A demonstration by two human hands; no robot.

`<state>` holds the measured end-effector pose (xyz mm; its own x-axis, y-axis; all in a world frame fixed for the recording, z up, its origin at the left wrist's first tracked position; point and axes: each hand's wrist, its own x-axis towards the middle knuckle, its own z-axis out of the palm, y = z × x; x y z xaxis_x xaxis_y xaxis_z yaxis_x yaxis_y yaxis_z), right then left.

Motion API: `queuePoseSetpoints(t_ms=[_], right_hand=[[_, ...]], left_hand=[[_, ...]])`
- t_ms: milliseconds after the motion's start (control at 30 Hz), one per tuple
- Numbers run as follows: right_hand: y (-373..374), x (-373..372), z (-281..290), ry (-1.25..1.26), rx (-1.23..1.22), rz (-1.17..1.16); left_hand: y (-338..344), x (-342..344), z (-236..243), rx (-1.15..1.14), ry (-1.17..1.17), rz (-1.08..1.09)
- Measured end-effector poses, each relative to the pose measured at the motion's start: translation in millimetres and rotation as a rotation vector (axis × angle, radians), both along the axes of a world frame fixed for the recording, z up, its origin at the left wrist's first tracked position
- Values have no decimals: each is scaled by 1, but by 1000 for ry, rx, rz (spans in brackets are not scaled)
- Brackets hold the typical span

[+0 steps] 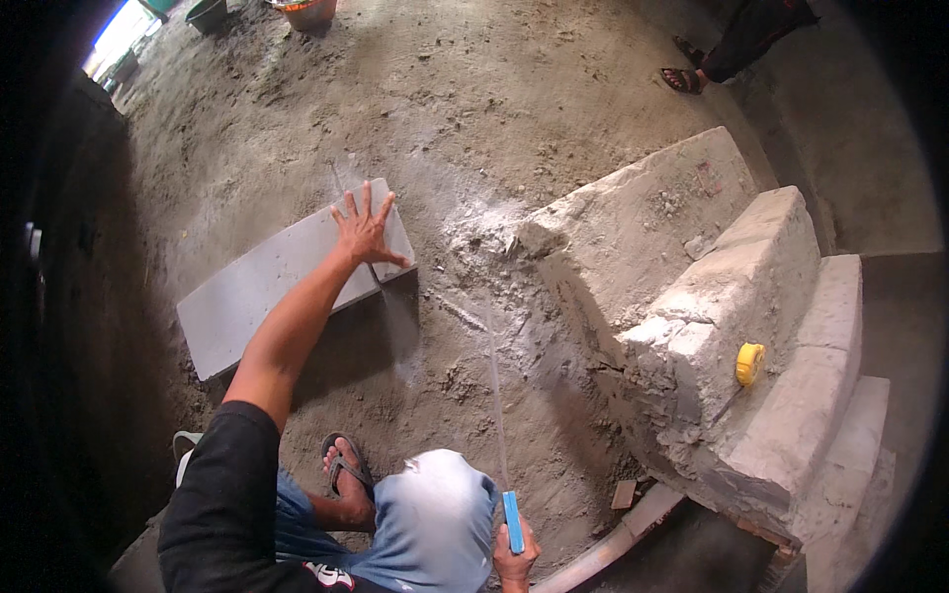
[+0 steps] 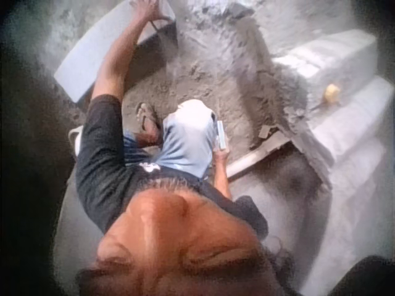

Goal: The person saws a lightweight concrete block by hand using a hand saw while sitting on the floor.

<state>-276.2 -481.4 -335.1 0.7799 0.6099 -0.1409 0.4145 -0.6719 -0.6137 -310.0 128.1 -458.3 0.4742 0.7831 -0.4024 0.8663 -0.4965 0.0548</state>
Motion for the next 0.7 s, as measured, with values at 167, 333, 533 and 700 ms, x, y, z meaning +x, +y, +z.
queuePoseSetpoints(t_ms=[167,333,533,700], right_hand=[[-28,-13,-9,102,-139,-169],[-48,-26,-18,168,-122,-243],[-53,-31,-20,189,-109,-249],[-57,-30,-23,208,-72,-247]], left_hand=[[44,0,-18,-83,-130,263],[45,15,-17,-94,-167,279],[6,33,-32,-112,-247,298],[-10,50,-40,-293,-302,392]])
